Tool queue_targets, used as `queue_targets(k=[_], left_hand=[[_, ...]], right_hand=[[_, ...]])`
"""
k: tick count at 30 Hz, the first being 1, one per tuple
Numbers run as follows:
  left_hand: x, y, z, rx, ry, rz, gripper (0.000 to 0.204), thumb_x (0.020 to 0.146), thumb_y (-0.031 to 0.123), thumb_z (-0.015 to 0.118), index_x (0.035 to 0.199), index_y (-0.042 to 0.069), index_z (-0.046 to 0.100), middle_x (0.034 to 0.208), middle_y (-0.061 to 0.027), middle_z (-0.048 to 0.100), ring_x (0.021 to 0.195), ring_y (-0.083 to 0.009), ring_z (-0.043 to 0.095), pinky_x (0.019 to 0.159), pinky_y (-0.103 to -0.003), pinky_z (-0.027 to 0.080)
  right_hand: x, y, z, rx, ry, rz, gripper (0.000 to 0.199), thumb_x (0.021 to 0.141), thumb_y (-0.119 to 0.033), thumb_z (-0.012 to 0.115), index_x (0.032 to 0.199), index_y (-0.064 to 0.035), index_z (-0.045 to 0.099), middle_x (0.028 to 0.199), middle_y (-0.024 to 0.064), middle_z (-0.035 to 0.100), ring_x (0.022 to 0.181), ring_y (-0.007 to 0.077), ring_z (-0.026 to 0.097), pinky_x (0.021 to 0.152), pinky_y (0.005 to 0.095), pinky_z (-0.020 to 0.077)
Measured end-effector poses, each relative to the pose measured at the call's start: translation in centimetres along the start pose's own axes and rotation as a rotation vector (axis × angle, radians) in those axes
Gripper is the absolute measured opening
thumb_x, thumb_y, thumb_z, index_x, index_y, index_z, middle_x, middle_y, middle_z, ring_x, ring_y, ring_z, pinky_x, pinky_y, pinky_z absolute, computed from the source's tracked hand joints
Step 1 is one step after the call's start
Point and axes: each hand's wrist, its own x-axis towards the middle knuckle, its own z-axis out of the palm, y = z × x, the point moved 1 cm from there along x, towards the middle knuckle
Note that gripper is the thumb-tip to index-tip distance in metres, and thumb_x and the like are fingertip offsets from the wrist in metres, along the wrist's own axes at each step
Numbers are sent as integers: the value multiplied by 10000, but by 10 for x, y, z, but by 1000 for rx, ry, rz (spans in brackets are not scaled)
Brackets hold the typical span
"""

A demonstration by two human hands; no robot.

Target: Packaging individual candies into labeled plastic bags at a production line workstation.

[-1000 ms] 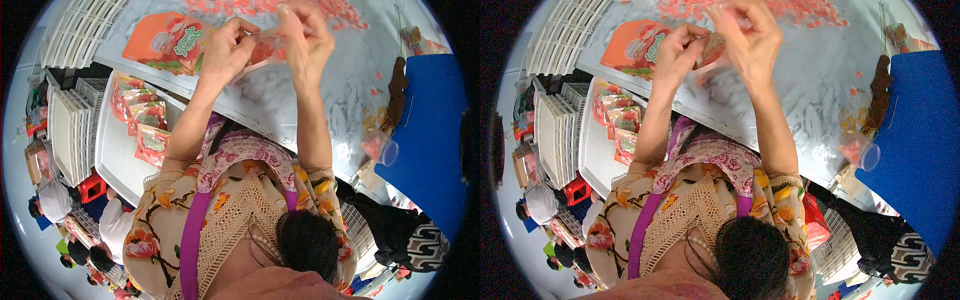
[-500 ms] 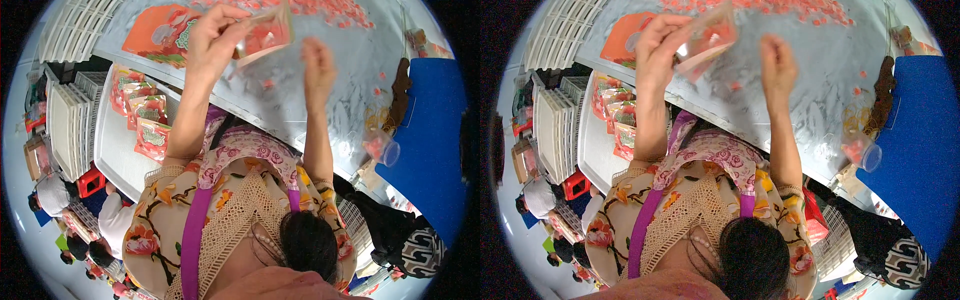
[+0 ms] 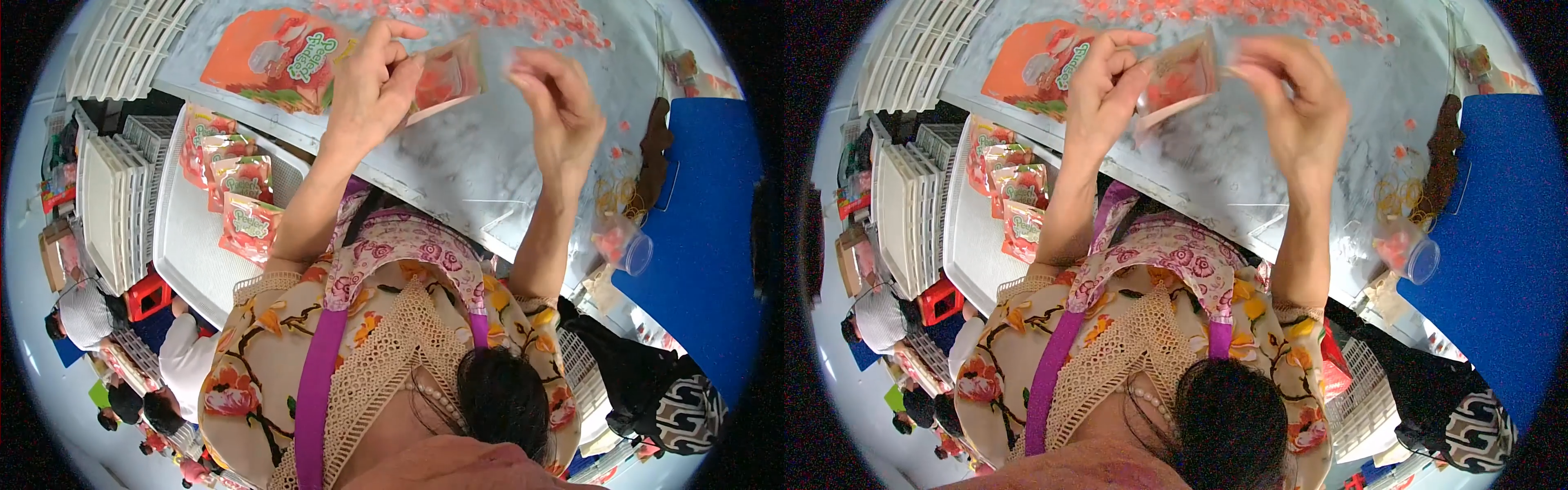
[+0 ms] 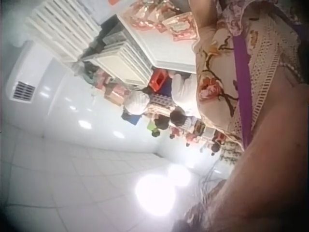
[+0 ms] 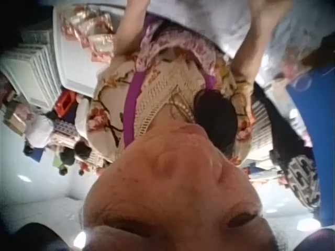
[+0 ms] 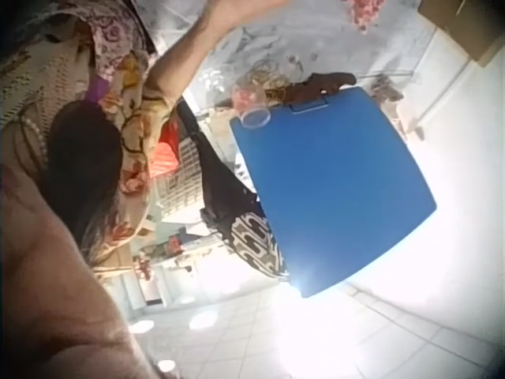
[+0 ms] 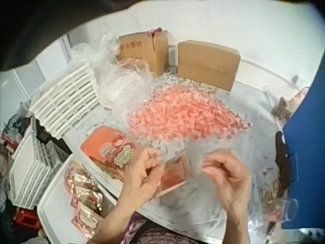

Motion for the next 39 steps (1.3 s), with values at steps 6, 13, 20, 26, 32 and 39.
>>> queue_targets(k=[6,13,20,26,32,39], left_hand=[[-2,-2,-3,-87,44,-53,265,834,44,558,1091,11,506,601,-16,540,523,-52,451,493,-229,361],[-7,4,13,-426,166,-71,235,865,56,555,1087,4,499,673,-3,557,584,-34,482,508,-186,362],[3,-45,-29,-160,103,71,348,871,135,634,1177,13,524,784,-28,592,730,-114,594,673,-247,482],[12,-89,-16,-597,-30,-107,278,847,125,665,1097,24,596,934,-35,631,828,-109,597,739,-251,477],[14,-98,-8,-689,-139,-92,95,827,51,660,913,18,636,889,-27,627,771,-114,597,733,-251,469],[-2,-58,17,-313,62,252,36,845,18,629,825,0,607,826,-55,639,746,-80,595,624,-214,473]], right_hand=[[17,-7,29,-228,-270,-464,280,759,-21,680,1037,-49,659,1032,98,652,945,175,598,800,318,499],[-52,-1,68,-120,22,61,403,816,-32,651,1209,-35,565,1144,120,603,924,189,607,795,312,502],[-46,26,50,86,1,188,198,848,0,628,1043,2,662,937,89,661,841,142,614,749,271,498],[-45,29,46,203,-80,102,138,836,-30,658,967,-4,693,894,81,664,819,143,605,716,250,480],[-40,41,37,122,-54,46,134,823,-44,684,940,22,684,879,50,657,765,105,572,676,224,449],[-38,27,49,-60,-7,14,89,826,-8,661,905,18,692,848,48,673,770,101,584,715,229,456]])
